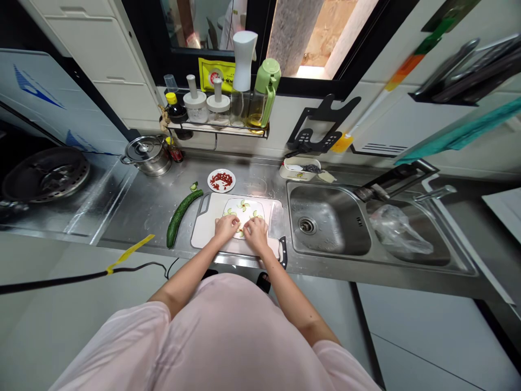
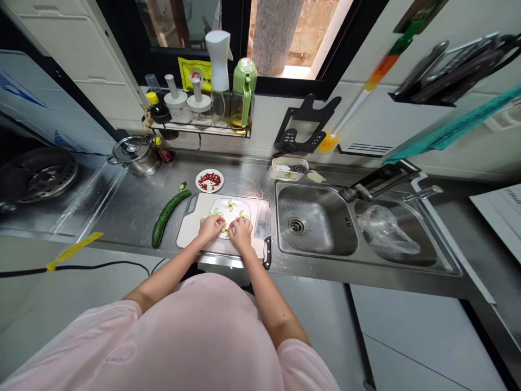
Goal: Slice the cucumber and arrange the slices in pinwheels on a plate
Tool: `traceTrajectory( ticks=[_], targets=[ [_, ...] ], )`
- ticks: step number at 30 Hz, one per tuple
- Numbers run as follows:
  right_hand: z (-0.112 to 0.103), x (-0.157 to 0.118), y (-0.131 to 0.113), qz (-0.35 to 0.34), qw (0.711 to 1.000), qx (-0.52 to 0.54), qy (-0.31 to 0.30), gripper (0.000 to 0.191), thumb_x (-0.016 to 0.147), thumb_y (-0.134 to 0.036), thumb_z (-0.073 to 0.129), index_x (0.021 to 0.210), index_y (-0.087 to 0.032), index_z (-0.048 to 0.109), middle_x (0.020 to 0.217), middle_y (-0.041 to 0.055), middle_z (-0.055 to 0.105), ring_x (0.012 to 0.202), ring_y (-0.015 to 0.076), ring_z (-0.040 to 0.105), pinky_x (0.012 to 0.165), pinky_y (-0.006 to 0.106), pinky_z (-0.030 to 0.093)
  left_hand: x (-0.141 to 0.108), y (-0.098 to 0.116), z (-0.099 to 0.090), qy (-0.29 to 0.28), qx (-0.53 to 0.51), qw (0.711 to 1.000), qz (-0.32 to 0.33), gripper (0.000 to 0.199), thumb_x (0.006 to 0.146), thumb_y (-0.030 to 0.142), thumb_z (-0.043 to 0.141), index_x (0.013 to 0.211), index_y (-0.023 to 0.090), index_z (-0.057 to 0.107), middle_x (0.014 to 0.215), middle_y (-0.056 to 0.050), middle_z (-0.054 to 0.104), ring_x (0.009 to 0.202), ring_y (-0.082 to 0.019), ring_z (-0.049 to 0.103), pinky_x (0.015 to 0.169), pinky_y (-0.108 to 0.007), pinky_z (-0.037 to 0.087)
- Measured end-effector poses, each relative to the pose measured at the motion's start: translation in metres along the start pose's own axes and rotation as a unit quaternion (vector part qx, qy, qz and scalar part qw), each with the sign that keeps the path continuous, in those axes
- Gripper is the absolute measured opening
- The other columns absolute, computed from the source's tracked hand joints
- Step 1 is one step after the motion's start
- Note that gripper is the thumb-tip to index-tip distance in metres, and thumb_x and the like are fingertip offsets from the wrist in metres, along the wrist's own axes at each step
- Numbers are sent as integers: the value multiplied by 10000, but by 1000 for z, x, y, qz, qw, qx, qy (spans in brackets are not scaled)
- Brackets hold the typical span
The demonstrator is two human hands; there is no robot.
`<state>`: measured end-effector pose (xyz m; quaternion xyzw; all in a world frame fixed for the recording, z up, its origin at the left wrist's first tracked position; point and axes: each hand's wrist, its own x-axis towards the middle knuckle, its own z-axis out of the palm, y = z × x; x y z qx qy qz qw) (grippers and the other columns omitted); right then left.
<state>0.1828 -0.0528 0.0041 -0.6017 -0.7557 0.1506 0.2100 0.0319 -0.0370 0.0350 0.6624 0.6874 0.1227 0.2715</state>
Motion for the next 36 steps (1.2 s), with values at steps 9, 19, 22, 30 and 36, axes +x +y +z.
traceTrajectory(
  ticks=[9,19,22,30,36],
  targets=[
    [-5,-1,2,12,1000,15,20,136,860,-256,497,849,-213,626,981,72,553,1035,241,391,909,364,278,58,-8,-37,135,-28,988,-65,220,871,343,464,979,264,640,950,-16,690,946,-176,593,854,-299,344],
    [-5,-4,8,32,998,30,38,140,853,-250,498,855,-217,633,1008,70,569,1073,246,399,907,361,278,122,-26,-53,159,18,978,-137,253,858,300,473,1047,273,638,1091,-71,668,1032,-238,570,866,-363,339],
    [-7,-4,10,35,998,32,45,132,851,-251,504,854,-215,630,999,66,575,1061,245,409,898,358,278,134,-28,-52,150,45,979,-134,264,862,286,461,1044,271,651,1093,-84,660,1029,-245,564,873,-377,332],
    [-19,-3,10,46,996,42,59,132,855,-272,511,859,-215,630,1013,64,584,1058,241,414,882,347,281,159,-33,-51,134,92,981,-109,293,871,299,442,1041,288,681,1150,-99,621,1037,-261,542,891,-415,312],
    [-26,-1,9,48,994,55,78,121,846,-260,523,849,-211,633,992,60,592,1045,235,423,875,345,281,178,-43,-47,127,113,983,-70,285,839,258,480,1011,311,702,1127,-93,616,1054,-269,512,888,-425,300]
  ],
)
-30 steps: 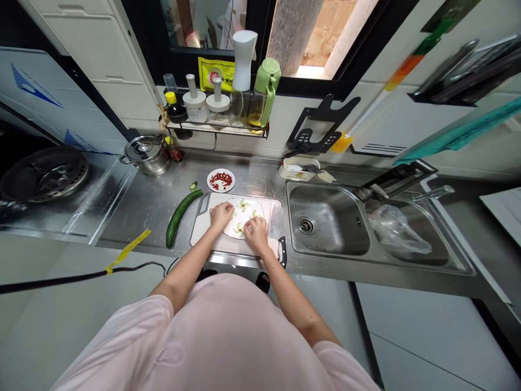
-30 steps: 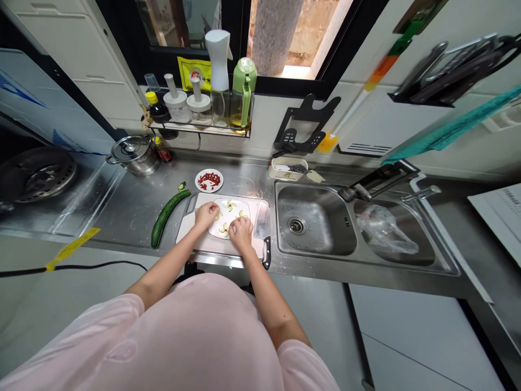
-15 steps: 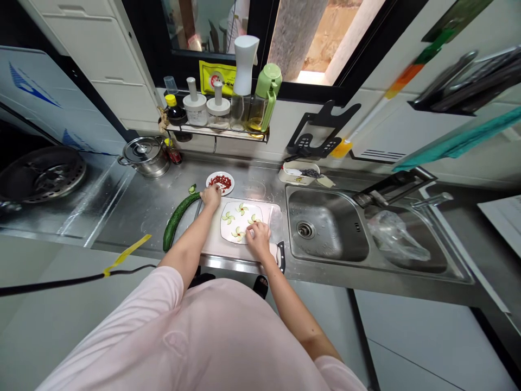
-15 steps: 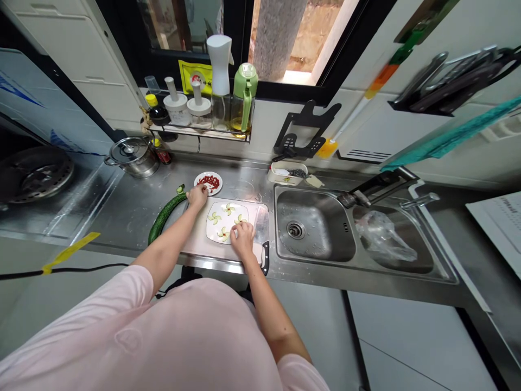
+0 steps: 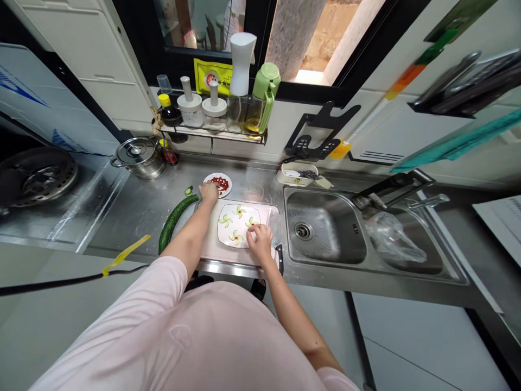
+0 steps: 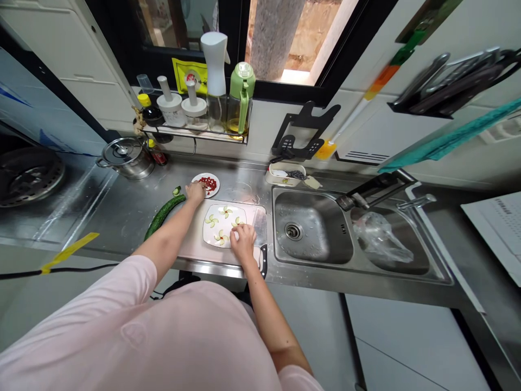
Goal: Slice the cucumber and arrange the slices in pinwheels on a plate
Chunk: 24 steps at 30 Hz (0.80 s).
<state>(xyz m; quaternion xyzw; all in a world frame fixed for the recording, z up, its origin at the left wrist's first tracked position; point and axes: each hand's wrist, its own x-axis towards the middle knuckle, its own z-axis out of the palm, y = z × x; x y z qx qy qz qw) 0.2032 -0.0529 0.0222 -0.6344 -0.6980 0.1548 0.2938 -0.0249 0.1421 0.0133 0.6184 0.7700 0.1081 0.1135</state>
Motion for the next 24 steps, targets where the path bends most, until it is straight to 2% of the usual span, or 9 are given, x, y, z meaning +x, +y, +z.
traceTrajectory(
  ticks=[9,17,24],
  targets=[
    [0,-1,6,-13,1000,14,16,92,837,-255,545,856,-218,627,971,40,604,1027,237,434,878,355,288,9,0,1,-47,54,997,35,286,839,198,470,1017,236,691,1127,-133,603,1103,-269,466,926,-430,262],
    [1,0,5,-14,1000,19,21,92,839,-263,547,855,-222,628,967,39,602,1030,237,435,878,360,288,13,3,3,-62,94,993,25,306,840,164,461,1096,141,627,1171,-185,586,1137,-277,458,950,-432,266],
    [1,-2,1,-11,999,24,20,105,838,-268,537,851,-222,630,972,46,602,1029,244,432,864,363,292,5,-2,4,-8,35,999,11,291,880,219,423,1096,149,605,1190,-175,572,1124,-282,479,927,-426,312]
  ],
)
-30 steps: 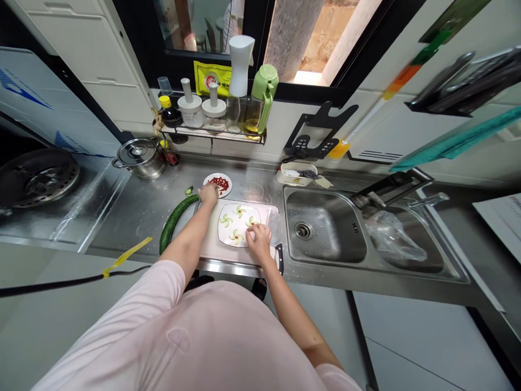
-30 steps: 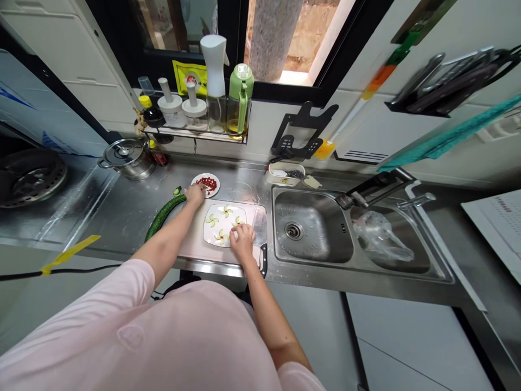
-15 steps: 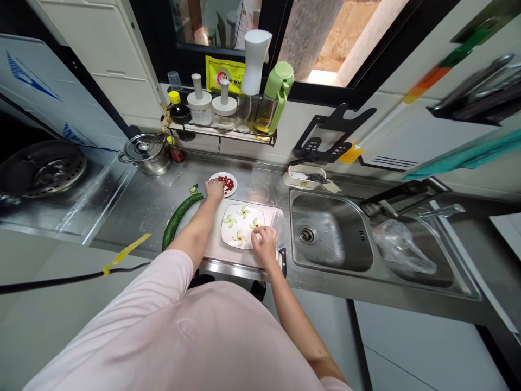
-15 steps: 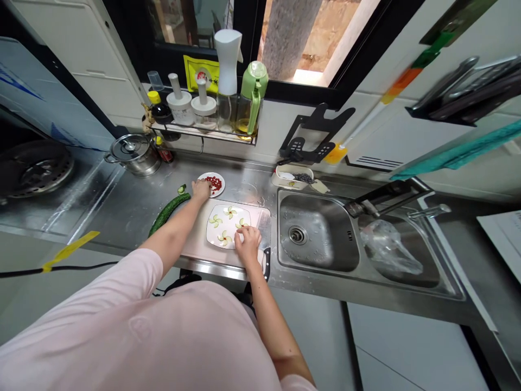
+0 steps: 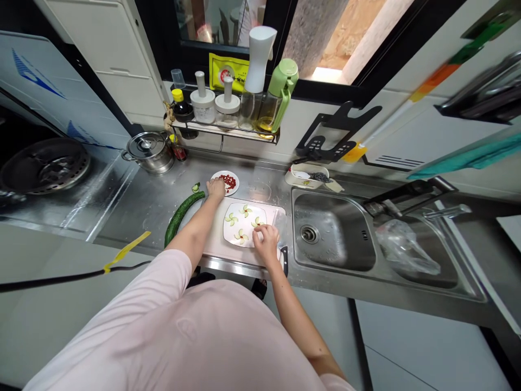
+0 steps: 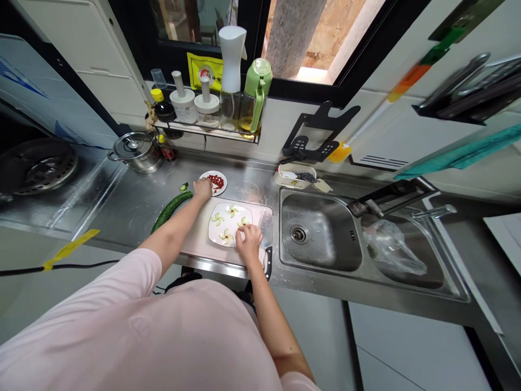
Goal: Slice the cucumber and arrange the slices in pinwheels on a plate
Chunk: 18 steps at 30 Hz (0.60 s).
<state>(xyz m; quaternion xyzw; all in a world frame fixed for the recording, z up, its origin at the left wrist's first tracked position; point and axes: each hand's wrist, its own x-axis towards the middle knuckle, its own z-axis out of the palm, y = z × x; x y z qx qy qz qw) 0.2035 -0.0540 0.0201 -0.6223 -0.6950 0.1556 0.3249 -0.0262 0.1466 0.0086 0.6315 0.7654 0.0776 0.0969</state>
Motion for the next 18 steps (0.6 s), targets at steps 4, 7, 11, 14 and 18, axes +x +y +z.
traceTrajectory(
  ticks=[4,7,11,14,18],
  targets=[
    [2,0,-2,-1,1000,1,2,108,836,-269,538,848,-220,633,971,48,601,1028,246,437,861,365,291,-7,0,-7,23,-81,996,-34,257,897,269,402,987,180,626,1152,-150,588,1095,-290,505,908,-439,337],
    [3,-1,-4,-2,1000,5,2,111,839,-266,533,854,-220,633,970,47,599,1024,244,442,861,364,293,-12,0,-11,31,-146,988,-46,193,868,273,455,905,207,633,1114,-114,611,1077,-275,523,898,-418,361],
    [2,-1,-8,-5,1000,12,2,109,837,-267,535,849,-221,633,962,50,600,1027,245,442,866,366,301,-21,0,-18,33,-282,958,-33,109,802,239,526,828,216,630,1013,-51,652,965,-205,569,865,-339,402],
    [1,1,-12,-12,1000,16,-1,107,838,-267,537,850,-223,633,956,51,601,1026,244,443,868,365,307,-31,3,-26,24,-412,911,-21,81,761,209,548,797,193,619,921,-28,666,849,-166,582,823,-295,430],
    [-2,6,-18,-22,999,23,4,100,832,-258,540,839,-224,633,940,51,609,1019,243,452,874,371,312,-45,10,-38,1,-541,841,5,71,733,243,589,750,176,599,828,-17,654,778,-141,581,786,-270,448]
  ],
)
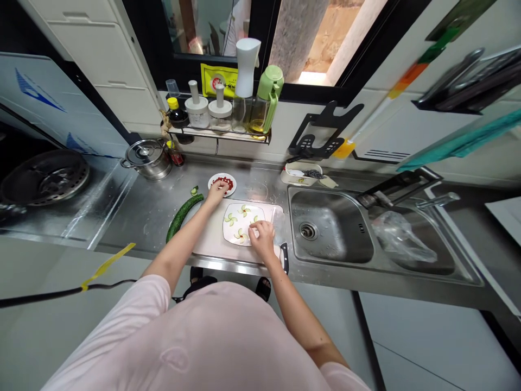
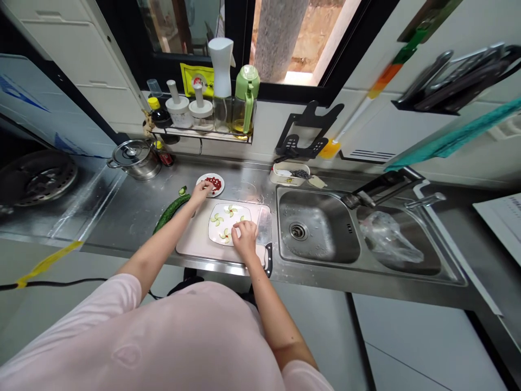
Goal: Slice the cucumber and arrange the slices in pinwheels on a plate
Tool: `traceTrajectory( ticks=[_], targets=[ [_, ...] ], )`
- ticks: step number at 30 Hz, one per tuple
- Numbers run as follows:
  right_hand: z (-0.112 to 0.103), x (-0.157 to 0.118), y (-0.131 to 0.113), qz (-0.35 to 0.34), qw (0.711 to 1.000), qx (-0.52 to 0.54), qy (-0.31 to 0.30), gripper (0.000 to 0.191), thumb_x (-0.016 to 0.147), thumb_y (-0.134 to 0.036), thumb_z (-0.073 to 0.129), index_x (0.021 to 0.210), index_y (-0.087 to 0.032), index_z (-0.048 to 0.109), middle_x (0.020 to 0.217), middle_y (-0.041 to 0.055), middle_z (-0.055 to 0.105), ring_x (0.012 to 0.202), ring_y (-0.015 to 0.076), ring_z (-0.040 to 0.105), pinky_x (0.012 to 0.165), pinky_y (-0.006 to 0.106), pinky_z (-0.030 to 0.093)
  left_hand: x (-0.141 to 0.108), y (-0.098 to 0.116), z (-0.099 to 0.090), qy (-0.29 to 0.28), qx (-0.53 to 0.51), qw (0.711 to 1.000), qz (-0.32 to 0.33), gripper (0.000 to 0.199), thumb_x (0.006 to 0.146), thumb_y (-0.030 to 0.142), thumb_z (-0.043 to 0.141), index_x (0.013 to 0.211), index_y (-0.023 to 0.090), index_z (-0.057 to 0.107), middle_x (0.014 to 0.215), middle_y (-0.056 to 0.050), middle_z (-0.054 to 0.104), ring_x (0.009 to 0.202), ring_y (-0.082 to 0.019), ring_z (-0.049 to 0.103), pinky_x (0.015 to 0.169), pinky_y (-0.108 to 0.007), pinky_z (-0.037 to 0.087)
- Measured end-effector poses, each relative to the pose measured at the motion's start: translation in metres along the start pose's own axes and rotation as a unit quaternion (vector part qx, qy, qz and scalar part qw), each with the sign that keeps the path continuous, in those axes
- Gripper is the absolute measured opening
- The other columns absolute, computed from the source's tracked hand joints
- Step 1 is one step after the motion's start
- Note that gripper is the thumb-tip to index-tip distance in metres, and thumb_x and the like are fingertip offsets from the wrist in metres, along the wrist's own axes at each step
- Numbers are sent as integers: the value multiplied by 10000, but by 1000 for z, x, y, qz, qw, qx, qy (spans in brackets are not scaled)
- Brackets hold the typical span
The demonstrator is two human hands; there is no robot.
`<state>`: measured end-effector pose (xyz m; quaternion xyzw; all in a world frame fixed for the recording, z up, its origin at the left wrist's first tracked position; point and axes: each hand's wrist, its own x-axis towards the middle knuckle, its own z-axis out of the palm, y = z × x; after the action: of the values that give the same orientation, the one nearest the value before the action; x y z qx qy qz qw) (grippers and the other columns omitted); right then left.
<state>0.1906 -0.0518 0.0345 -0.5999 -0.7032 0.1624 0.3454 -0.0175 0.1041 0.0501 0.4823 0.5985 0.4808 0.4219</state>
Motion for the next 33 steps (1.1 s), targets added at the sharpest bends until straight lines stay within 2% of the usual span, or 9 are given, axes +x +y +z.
traceTrajectory(
  ticks=[5,10,13,17,20,26,30,33],
  targets=[
    [-5,16,-11,-13,999,39,15,96,822,-261,542,818,-221,630,908,48,620,990,231,483,896,374,328,-25,18,-3,-59,-62,996,21,179,714,340,636,772,173,602,790,-12,639,770,-134,562,751,-251,444],
    [-10,37,-31,-6,988,155,5,128,831,-292,518,780,-216,607,870,44,636,902,202,543,828,340,400,-61,38,-8,-102,-74,991,41,211,738,380,638,803,183,599,772,-5,614,700,-115,530,651,-228,431],
    [-9,46,-47,48,967,251,-19,148,813,-341,541,797,-213,614,867,38,647,858,189,564,743,311,434,-82,46,-10,-108,-69,991,48,219,763,395,623,823,186,592,811,-9,615,703,-108,527,633,-215,430],
    [-8,52,-66,118,917,377,-51,219,778,-414,575,802,-200,620,817,25,640,793,164,563,674,276,453,-101,46,-12,-114,-73,989,64,232,782,411,611,854,192,586,868,-12,613,715,-104,529,646,-217,437],
    [-9,53,-75,165,885,428,-82,252,762,-445,583,798,-199,622,793,12,621,755,145,547,612,243,446,-108,41,-12,-111,-73,987,86,221,790,397,615,865,191,589,870,-16,608,746,-113,538,693,-230,452],
    [-10,56,-78,218,849,470,-106,221,721,-410,633,775,-196,615,742,-11,590,711,119,542,562,209,426,-115,34,-11,-112,-62,985,117,207,806,388,596,862,189,581,885,-21,600,809,-128,551,757,-252,451],
    [-7,56,-76,230,833,491,-109,233,693,-413,657,745,-193,599,706,-15,571,674,115,539,535,203,413,-118,33,-11,-105,-30,987,117,209,806,390,592,871,191,584,906,-28,595,806,-129,539,699,-236,440],
    [-6,55,-73,232,832,493,-105,237,682,-413,666,732,-192,597,701,-14,569,663,114,532,534,206,411,-120,32,-12,-110,-15,986,121,203,801,388,591,865,195,586,903,-30,586,792,-128,527,655,-225,423]
  ],
)
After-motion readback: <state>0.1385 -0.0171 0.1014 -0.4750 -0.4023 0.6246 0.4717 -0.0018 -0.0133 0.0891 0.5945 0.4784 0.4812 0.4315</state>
